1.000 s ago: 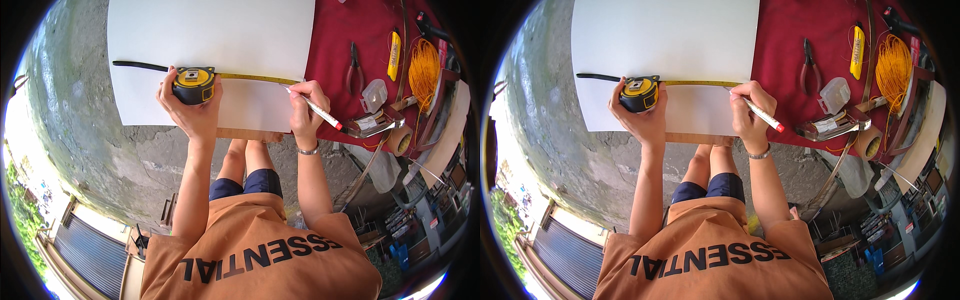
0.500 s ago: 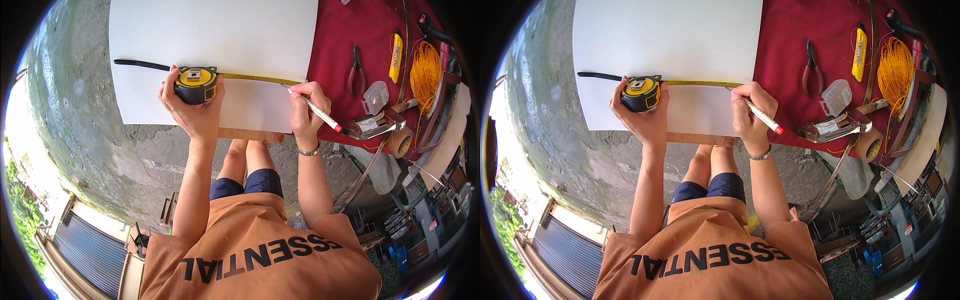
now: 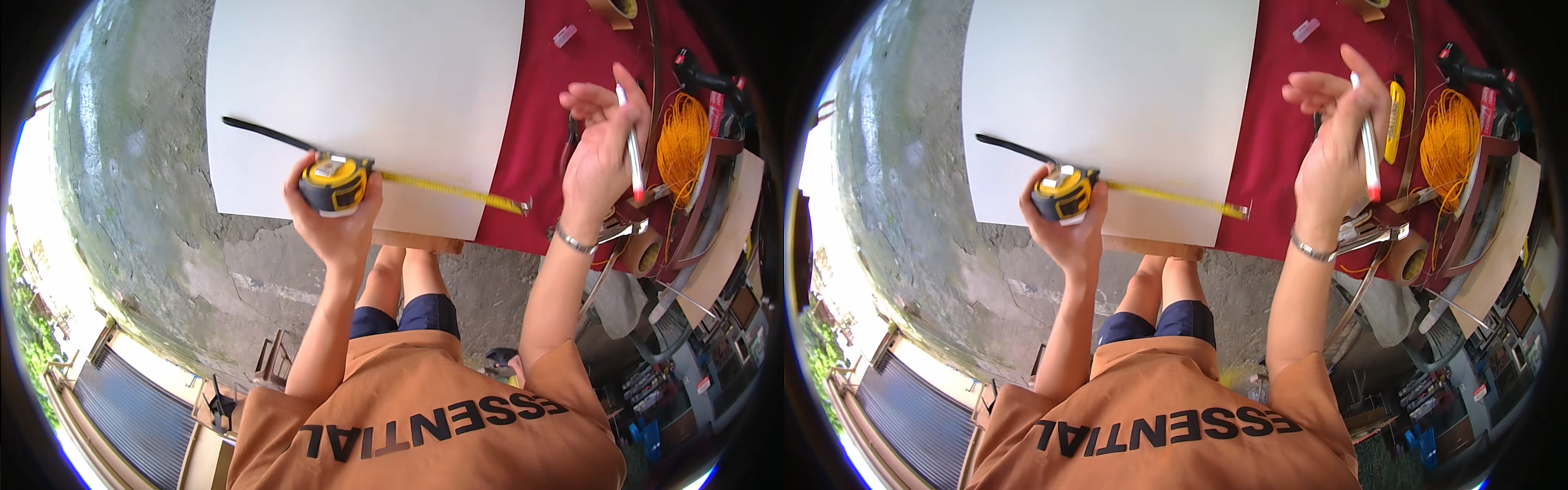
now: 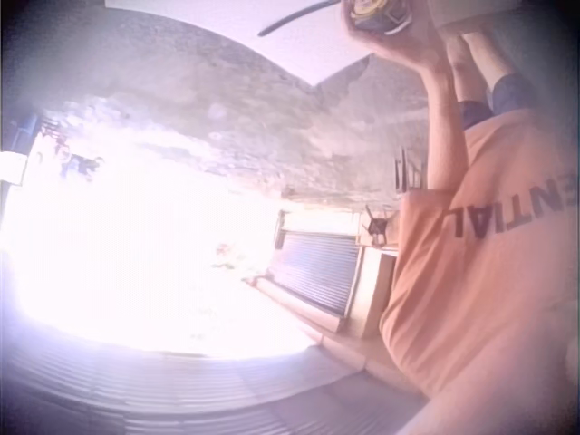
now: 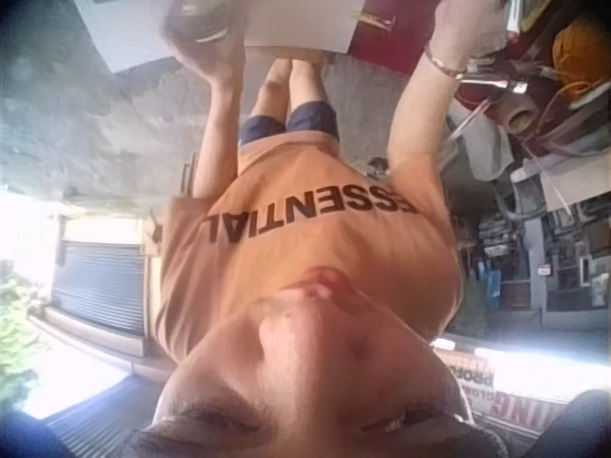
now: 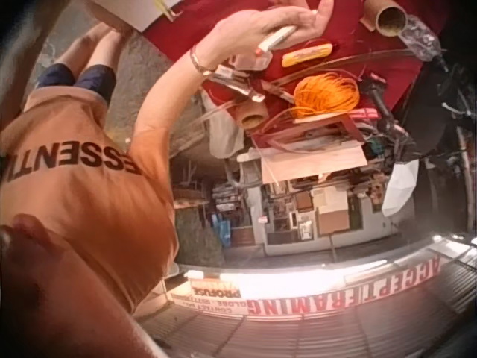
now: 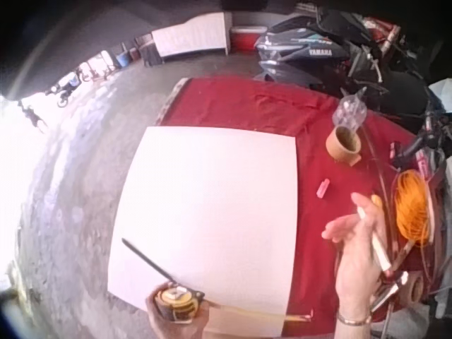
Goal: The person measures a white board with a tape measure and marks it with a red marker. They then use a wooden ruler to draw straight lines on the board. Finally, they use a utility knife and the ruler to cut the board along the marked lines.
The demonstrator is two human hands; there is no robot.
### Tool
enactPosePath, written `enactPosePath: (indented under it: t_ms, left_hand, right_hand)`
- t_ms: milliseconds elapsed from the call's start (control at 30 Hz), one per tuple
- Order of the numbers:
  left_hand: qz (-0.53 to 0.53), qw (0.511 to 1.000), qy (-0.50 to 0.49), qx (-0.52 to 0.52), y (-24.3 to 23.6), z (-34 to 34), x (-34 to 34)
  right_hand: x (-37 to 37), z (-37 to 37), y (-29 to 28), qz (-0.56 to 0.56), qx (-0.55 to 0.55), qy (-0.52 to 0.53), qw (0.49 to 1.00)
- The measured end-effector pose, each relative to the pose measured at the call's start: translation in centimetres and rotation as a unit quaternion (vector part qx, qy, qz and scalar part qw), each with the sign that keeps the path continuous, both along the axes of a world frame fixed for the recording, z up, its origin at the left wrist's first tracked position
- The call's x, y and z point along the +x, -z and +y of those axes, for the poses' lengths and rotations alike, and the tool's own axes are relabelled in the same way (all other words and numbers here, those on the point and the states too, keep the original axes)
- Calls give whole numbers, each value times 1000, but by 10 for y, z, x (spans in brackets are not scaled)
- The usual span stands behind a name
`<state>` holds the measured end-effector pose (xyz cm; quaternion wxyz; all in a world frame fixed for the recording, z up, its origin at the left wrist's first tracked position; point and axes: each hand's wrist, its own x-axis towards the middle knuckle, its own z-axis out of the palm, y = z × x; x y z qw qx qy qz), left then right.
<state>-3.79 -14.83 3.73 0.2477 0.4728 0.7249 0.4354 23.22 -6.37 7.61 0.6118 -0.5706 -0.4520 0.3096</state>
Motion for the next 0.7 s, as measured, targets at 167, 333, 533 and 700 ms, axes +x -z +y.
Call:
enactPosePath:
  t_ms: [167, 333, 533, 700]
  left_hand:
    - [-258, 942, -192, -93, -57, -43, -14]
    - [-290, 912, -234, -172, -57, -67, -44]
    - [-363, 881, -241, -183, -56, -61, -47]
    - [-370, 890, -236, -125, -57, -63, -50]
  right_hand:
    - [13, 112, 5, -255, 1, -102, 962]
    - [-5, 197, 18, -448, -10, -140, 883]
    - [-16, 226, 26, -527, 59, -130, 838]
    - [-7, 206, 2, -516, -45, -169, 839]
